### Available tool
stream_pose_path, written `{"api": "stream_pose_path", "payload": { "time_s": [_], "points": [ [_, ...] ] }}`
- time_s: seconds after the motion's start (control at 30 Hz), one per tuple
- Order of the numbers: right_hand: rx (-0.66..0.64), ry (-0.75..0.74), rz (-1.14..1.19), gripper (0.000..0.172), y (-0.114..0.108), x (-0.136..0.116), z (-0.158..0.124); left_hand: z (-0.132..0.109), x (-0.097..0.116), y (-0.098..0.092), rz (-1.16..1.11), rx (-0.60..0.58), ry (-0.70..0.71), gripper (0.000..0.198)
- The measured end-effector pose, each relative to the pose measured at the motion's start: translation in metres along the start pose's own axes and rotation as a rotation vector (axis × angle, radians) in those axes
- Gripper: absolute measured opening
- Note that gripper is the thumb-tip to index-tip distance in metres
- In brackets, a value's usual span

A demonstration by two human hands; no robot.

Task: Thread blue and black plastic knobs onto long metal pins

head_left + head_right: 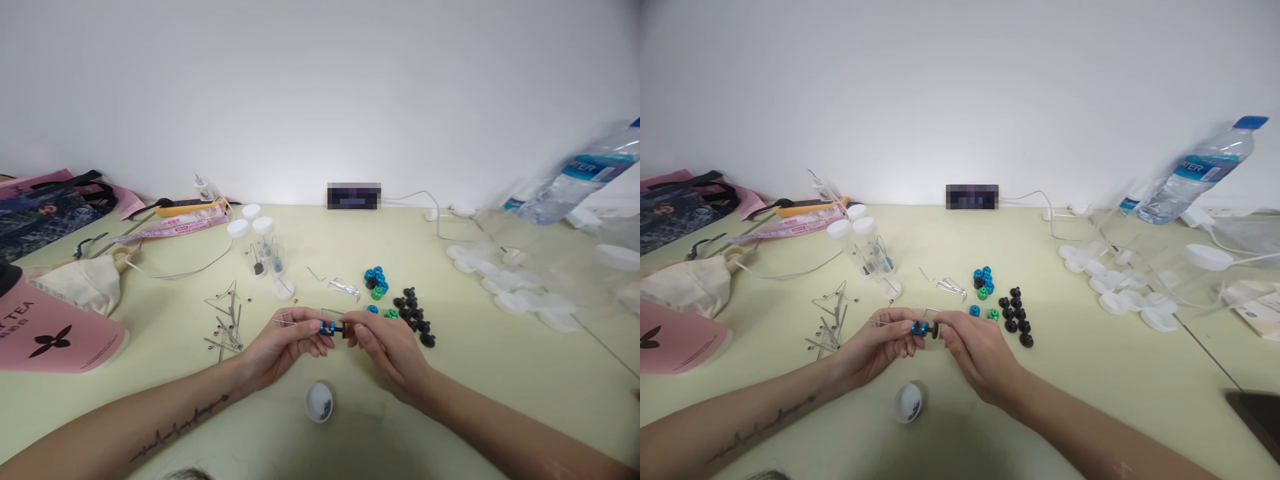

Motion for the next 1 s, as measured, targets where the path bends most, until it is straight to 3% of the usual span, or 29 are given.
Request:
{"api": "stream_pose_path", "payload": {
  "time_s": [0.23, 0.47, 0.87, 1.0],
  "points": [
    [-0.030, 0.010, 0.012, 0.023, 0.0002, -0.0005, 0.0007, 0.0010, 0.0002, 0.0005, -0.001, 0.005, -0.003, 0.015],
    [-0.142, 0.079, -0.004, 0.021, 0.0017, -0.0019, 0.0040, -0.0002, 0.0000, 0.0012, -0.014, 0.020, -0.006, 0.015],
    [-0.138, 0.048, -0.025, 0.016, 0.0024, -0.0023, 0.0035, -0.0003, 0.0007, 0.0014, 0.009, 0.024, -0.012, 0.016],
    [-0.084, 0.075, 0.020, 0.021, 0.0015, -0.0009, 0.0024, -0.0002, 0.0000, 0.0000, 0.006, 0.018, -0.009, 0.015]
  ]
}}
Point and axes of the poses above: each hand's wrist, its own z-axis towards the middle knuckle, its own y-axis out of the palm, x = y × z, the point moved 2 cm from there along z, towards the middle knuckle, and after that the axes turned 11 degrees about -z, right-handed, at the moved point
